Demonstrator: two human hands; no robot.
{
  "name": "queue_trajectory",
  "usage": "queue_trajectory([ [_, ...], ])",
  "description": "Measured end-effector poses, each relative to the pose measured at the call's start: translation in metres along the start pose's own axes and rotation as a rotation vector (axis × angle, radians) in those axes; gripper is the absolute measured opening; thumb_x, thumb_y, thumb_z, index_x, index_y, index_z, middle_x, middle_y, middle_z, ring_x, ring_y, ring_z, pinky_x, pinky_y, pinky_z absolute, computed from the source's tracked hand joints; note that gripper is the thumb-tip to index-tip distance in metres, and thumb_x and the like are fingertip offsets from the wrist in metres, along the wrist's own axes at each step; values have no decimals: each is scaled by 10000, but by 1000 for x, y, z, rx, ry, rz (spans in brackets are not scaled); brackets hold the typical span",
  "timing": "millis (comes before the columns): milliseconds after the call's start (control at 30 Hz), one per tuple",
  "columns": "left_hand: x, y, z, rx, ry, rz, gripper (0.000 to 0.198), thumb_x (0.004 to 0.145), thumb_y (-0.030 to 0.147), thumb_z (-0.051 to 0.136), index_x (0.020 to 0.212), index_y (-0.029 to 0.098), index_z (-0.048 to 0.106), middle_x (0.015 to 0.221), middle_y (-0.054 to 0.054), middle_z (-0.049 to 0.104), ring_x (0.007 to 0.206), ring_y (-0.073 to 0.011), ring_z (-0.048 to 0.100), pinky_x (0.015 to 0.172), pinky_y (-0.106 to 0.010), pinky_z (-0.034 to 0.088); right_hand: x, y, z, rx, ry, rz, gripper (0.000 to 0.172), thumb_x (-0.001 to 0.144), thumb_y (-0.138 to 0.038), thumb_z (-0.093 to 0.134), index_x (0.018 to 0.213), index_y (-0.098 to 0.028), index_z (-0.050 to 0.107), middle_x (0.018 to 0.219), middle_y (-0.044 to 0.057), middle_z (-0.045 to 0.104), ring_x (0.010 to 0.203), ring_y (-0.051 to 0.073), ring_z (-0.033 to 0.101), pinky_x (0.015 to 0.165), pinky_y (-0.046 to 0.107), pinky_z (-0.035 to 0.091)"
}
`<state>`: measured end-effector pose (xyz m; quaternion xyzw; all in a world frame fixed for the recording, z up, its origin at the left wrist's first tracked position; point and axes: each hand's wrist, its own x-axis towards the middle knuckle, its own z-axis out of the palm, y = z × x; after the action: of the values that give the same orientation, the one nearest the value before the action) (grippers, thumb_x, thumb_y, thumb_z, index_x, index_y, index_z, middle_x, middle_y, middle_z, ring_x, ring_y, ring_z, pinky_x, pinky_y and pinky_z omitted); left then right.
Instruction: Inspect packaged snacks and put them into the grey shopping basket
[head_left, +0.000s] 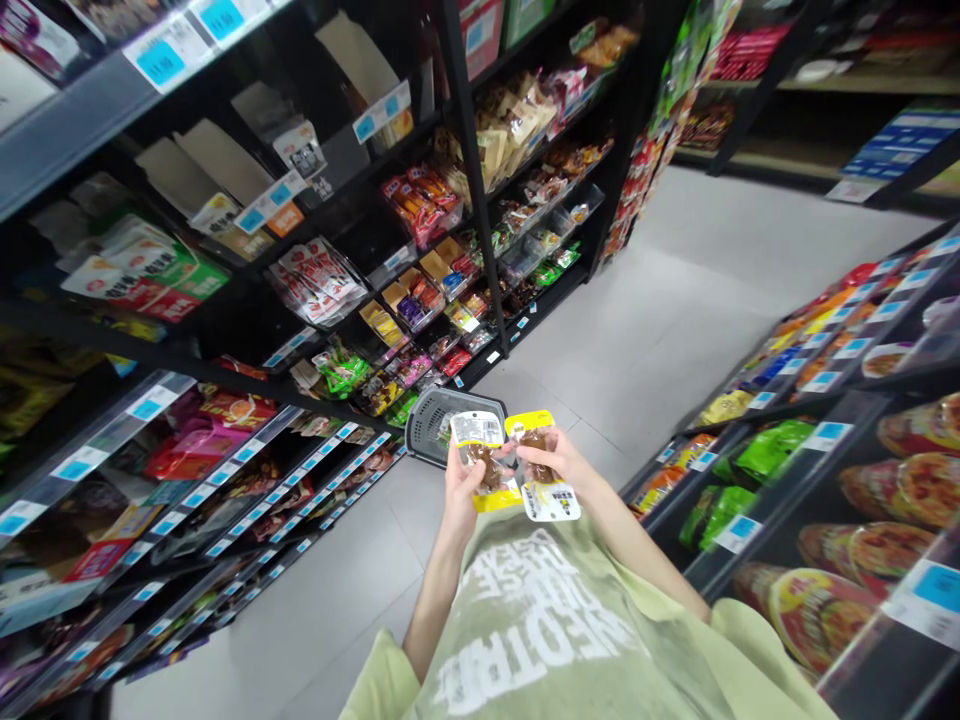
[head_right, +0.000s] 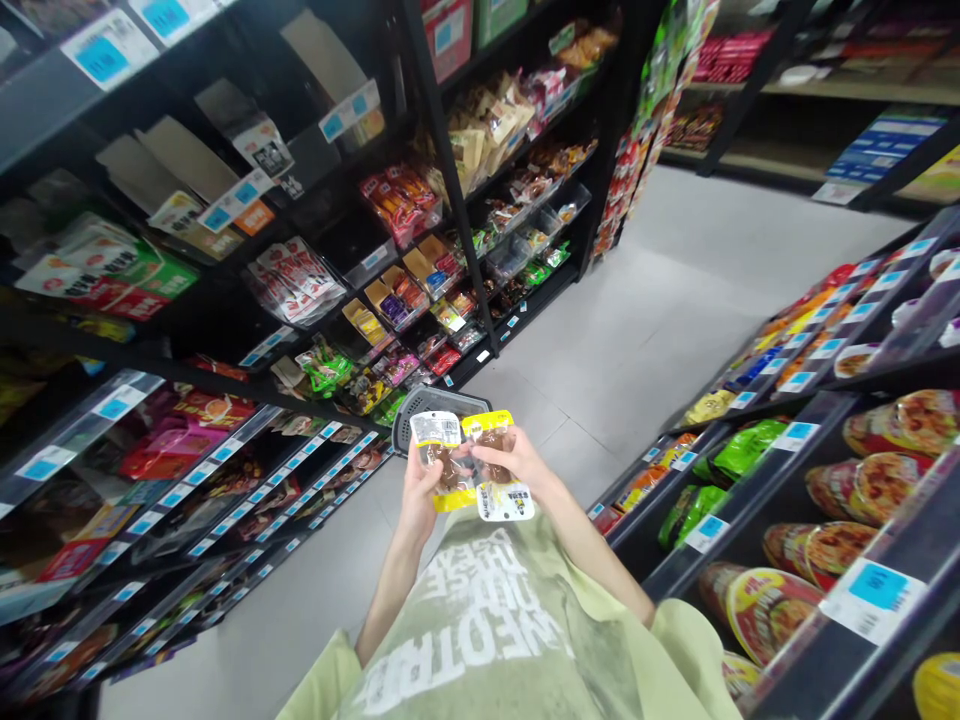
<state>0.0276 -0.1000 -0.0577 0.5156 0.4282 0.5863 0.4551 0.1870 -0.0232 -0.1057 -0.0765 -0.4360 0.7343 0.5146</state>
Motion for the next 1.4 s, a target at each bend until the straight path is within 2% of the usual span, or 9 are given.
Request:
queue_trajectory([
  [300,6,-6,2,5,106,81,457,829,380,765,1224,209,611,1216,-99,700,1147,-268,664,1041,-429,490,2,5,-4,-63,-78,-44,349,682,-371,869,901,-145,719,725,31,684,501,120,562,472,236,482],
  [500,12,-10,8,8,0,147,595,899,497,643,1433,258,537,1551,-86,451,1444,-289,399,1182,-420,343,5,12,6,-54,-123,-32,436,617,-316,901,971,-157,703,815,30,696,574,126,586,495,230,505],
  [600,17,-9,6,184,-27,185,563,939,500,580,1467,326,495,1628,-21,325,1513,-262,265,1222,-398,267,6,16,11,-49,-103,-42,412,643,-311,891,969,-171,682,751,1,679,530,113,572,494,233,503],
  [700,24,-5,3,497,20,276,470,938,442,598,1394,328,583,1559,-34,420,1474,-249,322,1221,-384,245,6,19,11,-33,-58,-35,396,653,-334,888,941,-165,674,674,-19,648,485,107,554,477,234,494],
  [800,29,0,2,763,138,322,495,865,404,692,1346,304,634,1266,-77,569,1259,-252,488,1128,-399,348,6,21,9,-2,3,3,426,619,-367,902,918,-152,688,652,-14,643,475,106,555,458,223,475],
  [900,33,4,2,856,198,310,623,774,351,782,1372,302,611,1004,-40,533,1022,-214,534,995,-363,427,8,23,5,18,10,76,413,627,-403,898,880,-151,691,623,-13,631,472,106,567,434,200,444],
  [1100,38,-5,-2,753,225,316,634,752,260,786,1362,286,616,935,-11,450,873,-156,515,837,-285,466,11,28,2,-6,65,73,418,629,-400,905,896,-146,707,674,8,673,482,116,578,431,210,452],
  [1267,38,-16,-4,489,172,259,592,803,206,701,1379,273,585,995,-27,477,876,-141,566,831,-281,507,16,30,-1,26,311,6,417,573,-351,934,858,-134,722,795,58,741,610,164,650,567,259,551],
  [1400,35,-23,-19,241,158,114,685,721,204,784,1356,259,532,1052,-37,545,876,-148,636,791,-274,527,24,41,-4,5,465,72,439,486,-324,961,800,-148,709,728,38,735,536,169,628,483,264,520],
])
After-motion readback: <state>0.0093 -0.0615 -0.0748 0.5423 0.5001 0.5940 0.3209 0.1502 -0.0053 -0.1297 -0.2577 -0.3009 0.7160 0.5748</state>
